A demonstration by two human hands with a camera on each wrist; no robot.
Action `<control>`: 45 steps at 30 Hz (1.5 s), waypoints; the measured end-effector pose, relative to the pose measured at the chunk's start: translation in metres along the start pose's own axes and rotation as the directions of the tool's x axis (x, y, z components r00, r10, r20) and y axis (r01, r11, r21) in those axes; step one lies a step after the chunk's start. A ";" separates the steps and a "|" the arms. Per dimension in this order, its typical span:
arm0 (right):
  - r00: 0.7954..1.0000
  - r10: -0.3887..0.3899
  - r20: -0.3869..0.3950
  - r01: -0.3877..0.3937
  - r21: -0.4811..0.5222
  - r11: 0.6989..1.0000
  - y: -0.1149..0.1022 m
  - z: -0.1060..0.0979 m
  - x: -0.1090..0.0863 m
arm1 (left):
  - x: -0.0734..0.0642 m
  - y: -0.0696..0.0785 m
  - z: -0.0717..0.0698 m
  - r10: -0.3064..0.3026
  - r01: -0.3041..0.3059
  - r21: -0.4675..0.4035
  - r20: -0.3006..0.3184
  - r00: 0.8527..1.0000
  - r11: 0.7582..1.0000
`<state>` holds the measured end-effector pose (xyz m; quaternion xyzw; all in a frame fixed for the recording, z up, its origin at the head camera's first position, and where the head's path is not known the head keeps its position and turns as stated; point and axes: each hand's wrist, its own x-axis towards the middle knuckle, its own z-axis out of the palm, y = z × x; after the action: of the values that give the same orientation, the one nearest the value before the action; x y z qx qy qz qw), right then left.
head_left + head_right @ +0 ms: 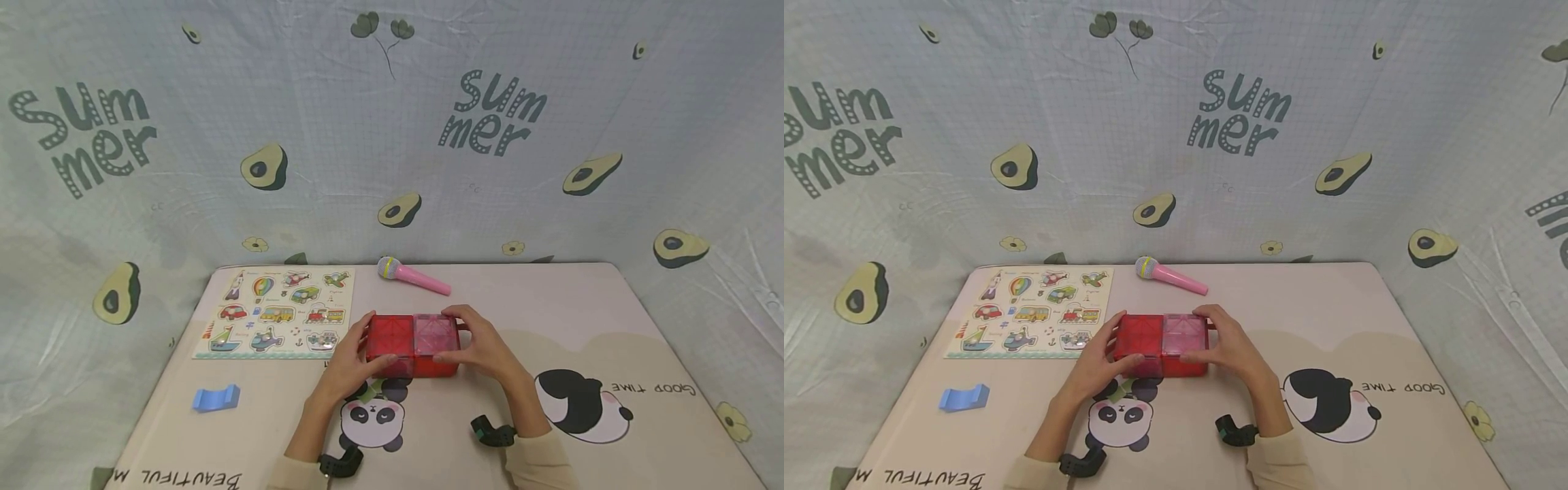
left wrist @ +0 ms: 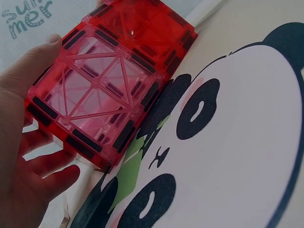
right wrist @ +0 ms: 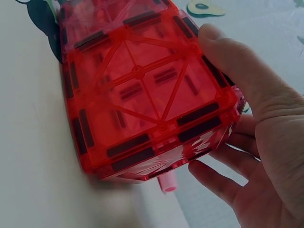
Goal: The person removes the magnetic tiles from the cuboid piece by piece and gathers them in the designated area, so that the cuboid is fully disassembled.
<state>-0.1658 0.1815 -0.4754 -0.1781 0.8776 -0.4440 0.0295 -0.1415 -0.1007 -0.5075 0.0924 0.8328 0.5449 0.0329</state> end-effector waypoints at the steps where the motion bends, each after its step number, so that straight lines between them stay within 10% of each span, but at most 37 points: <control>1: 1.000 -0.005 -0.004 0.005 0.000 1.000 0.000 0.000 0.000 | 0.000 0.000 0.000 0.000 0.000 -0.002 0.000 1.000 1.000; 18: 0.999 -0.041 -0.030 0.040 -0.050 0.998 -0.006 -0.002 0.001 | 0.002 -0.001 -0.001 0.004 -0.003 0.018 -0.004 1.000 1.000; 45: 0.993 0.117 0.020 -0.115 -0.069 0.991 -0.011 -0.007 -0.003 | 0.000 -0.001 0.000 -0.006 0.006 -0.001 0.004 1.000 1.000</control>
<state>-0.1614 0.1819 -0.4623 -0.1329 0.9006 -0.4094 0.0596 -0.1419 -0.1007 -0.5087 0.0909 0.8328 0.5449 0.0363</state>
